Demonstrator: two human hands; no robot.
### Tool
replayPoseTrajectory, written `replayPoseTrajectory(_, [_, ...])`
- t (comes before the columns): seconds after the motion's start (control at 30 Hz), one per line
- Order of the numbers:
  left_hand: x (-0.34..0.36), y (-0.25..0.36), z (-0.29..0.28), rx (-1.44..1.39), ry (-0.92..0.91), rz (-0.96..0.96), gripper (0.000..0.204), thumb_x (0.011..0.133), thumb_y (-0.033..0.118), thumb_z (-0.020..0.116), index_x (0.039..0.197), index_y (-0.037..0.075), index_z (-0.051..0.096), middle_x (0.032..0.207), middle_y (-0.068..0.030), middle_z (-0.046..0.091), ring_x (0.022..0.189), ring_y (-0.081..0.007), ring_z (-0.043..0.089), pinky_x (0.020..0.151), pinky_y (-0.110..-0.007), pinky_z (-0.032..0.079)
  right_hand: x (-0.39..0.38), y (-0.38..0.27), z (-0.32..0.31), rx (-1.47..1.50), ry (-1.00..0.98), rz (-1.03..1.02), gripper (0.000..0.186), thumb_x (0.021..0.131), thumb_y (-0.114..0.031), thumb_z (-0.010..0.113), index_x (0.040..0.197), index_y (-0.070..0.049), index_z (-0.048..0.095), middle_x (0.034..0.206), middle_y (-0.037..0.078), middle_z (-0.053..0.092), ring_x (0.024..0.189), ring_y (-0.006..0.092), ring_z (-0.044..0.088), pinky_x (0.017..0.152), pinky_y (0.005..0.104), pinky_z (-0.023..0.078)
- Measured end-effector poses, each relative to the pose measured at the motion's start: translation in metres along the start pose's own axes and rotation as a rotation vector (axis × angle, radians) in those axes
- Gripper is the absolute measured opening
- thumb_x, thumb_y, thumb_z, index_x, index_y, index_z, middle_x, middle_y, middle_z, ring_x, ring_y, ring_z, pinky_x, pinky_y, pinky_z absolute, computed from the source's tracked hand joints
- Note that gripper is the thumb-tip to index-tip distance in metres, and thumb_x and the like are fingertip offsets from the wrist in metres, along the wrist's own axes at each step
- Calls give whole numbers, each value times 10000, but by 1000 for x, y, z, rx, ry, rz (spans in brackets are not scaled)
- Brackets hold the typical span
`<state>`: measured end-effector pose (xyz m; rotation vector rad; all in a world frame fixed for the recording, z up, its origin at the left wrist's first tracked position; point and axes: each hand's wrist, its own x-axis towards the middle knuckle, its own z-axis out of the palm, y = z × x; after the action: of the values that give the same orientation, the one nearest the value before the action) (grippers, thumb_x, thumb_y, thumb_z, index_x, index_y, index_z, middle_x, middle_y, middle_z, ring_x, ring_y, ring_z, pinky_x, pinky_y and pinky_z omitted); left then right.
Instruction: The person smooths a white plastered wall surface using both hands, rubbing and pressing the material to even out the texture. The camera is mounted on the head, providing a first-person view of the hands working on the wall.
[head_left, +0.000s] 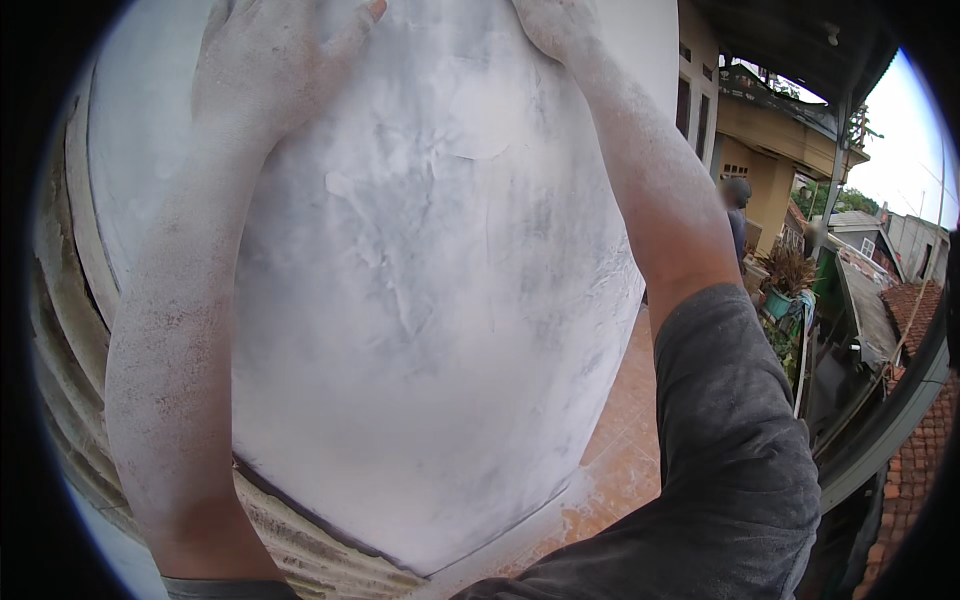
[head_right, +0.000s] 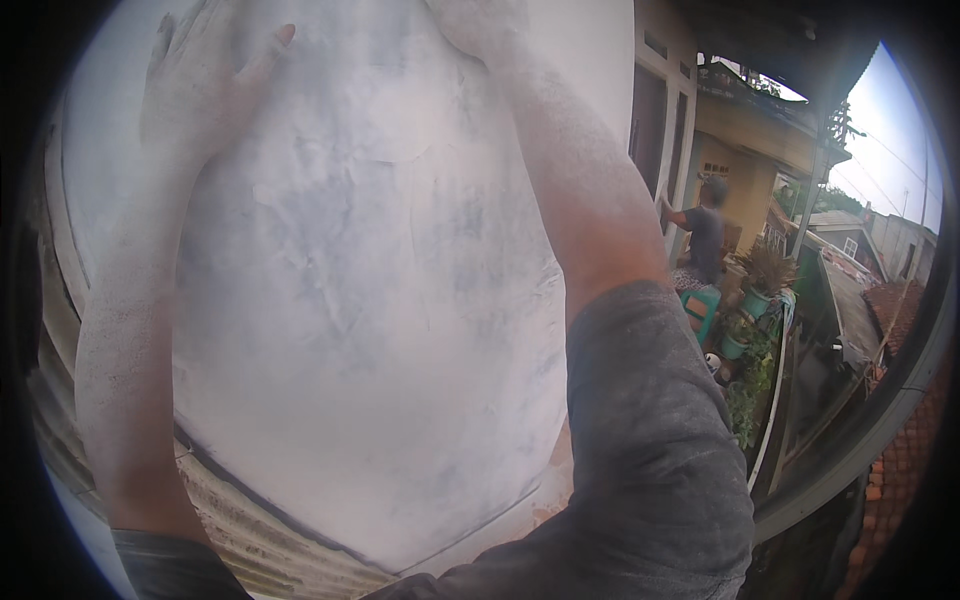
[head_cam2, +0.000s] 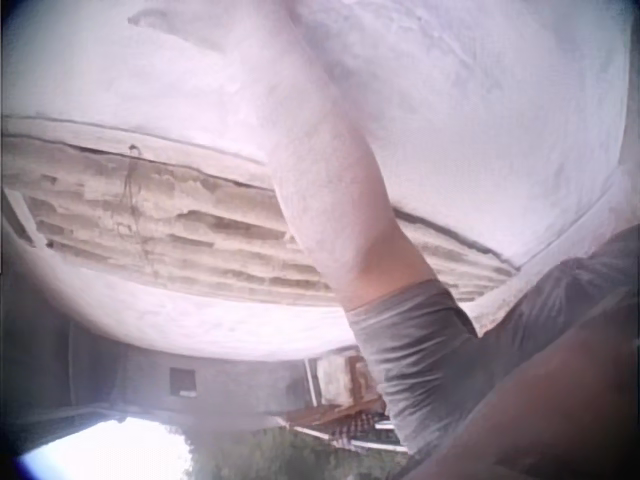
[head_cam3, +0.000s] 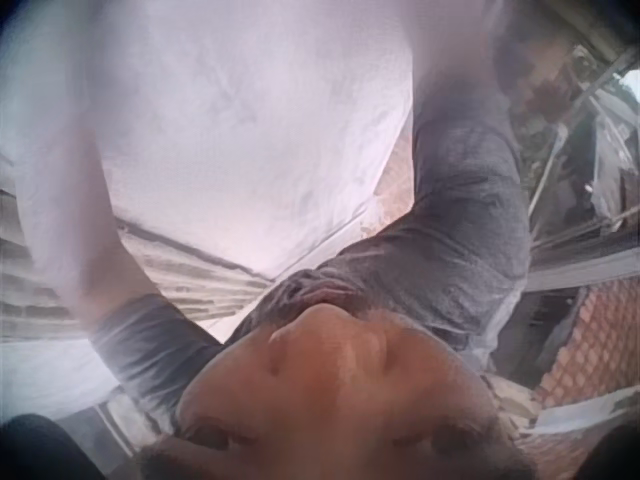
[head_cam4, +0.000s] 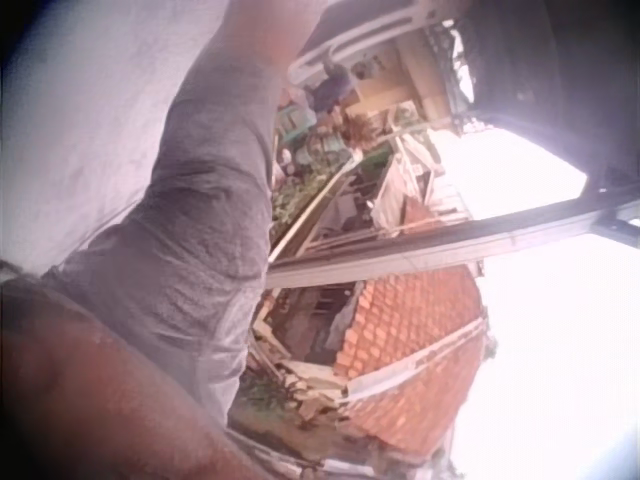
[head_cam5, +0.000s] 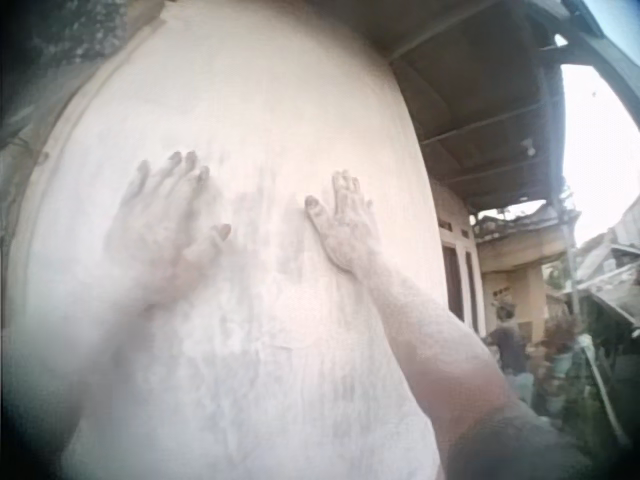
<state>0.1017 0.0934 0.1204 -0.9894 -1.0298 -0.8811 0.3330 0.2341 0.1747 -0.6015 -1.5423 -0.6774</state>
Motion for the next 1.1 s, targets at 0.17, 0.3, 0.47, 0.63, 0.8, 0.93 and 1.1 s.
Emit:
replayPoseTrajectory(0.17, [2, 14, -19, -7, -54, -24, 752, 946, 450, 660, 1498, -26, 477, 1603, -210, 439, 1547, -303, 334, 1308, -475, 168, -100, 9, 16, 10, 2, -20, 1008, 972, -750, 469, 1658, -69, 182, 1705, 201, 232, 1608, 336, 137, 1300, 519, 141])
replayPoseTrajectory(0.3, [3, 22, -30, 30, -152, -50, 792, 943, 477, 655, 1521, -26, 452, 1633, -203, 397, 1569, -284, 288, 1310, -473, 158, -306, 5, -8, 13, -282, 15, 1172, 916, -847, 425, 1653, 11, 114, 1701, 270, 160, 1601, 443, 62, 1268, 637, 72])
replayPoseTrajectory(0.47, [8, 12, -9, 213, -178, -49, 792, 982, 542, 582, 1583, 69, 375, 1678, -127, 332, 1589, -239, 230, 1315, -476, 147, -154, 39, -6, -31, -122, -79, 1015, 991, -773, 380, 1665, -53, 142, 1722, 204, 169, 1609, 351, 120, 1307, 543, 87])
replayPoseTrajectory(0.63, [10, -14, 18, 385, -97, 59, 744, 1010, 652, 506, 1631, 286, 321, 1699, 47, 314, 1578, -125, 233, 1336, -428, 156, 26, 72, 18, -75, -47, 36, 954, 1028, -704, 357, 1643, 6, 191, 1719, 204, 196, 1611, 317, 133, 1312, 475, 111])
replayPoseTrajectory(0.8, [9, -21, 23, 315, -20, 115, 781, 994, 683, 511, 1635, 282, 314, 1707, 38, 299, 1583, -136, 224, 1335, -436, 148, -204, 53, -15, -15, -213, -83, 1172, 908, -883, 330, 1654, 0, 133, 1712, 238, 159, 1607, 395, 96, 1281, 616, 96])
replayPoseTrajectory(0.93, [10, -13, 21, 377, -68, 69, 784, 993, 687, 512, 1637, 286, 311, 1712, 40, 288, 1586, -153, 221, 1334, -444, 144, -292, 60, -29, 9, -307, -97, 1148, 911, -723, 605, 1647, 19, 129, 1711, 231, 169, 1617, 365, 44, 1289, 619, 67])
replayPoseTrajectory(1.1, [12, -9, 21, 468, -119, 36, 773, 994, 695, 491, 1638, 314, 297, 1702, 66, 302, 1578, -126, 233, 1337, -435, 145, -77, 95, 12, -96, -39, -154, 1084, 951, -826, 329, 1649, -11, 173, 1711, 210, 195, 1615, 318, 114, 1300, 545, 105])
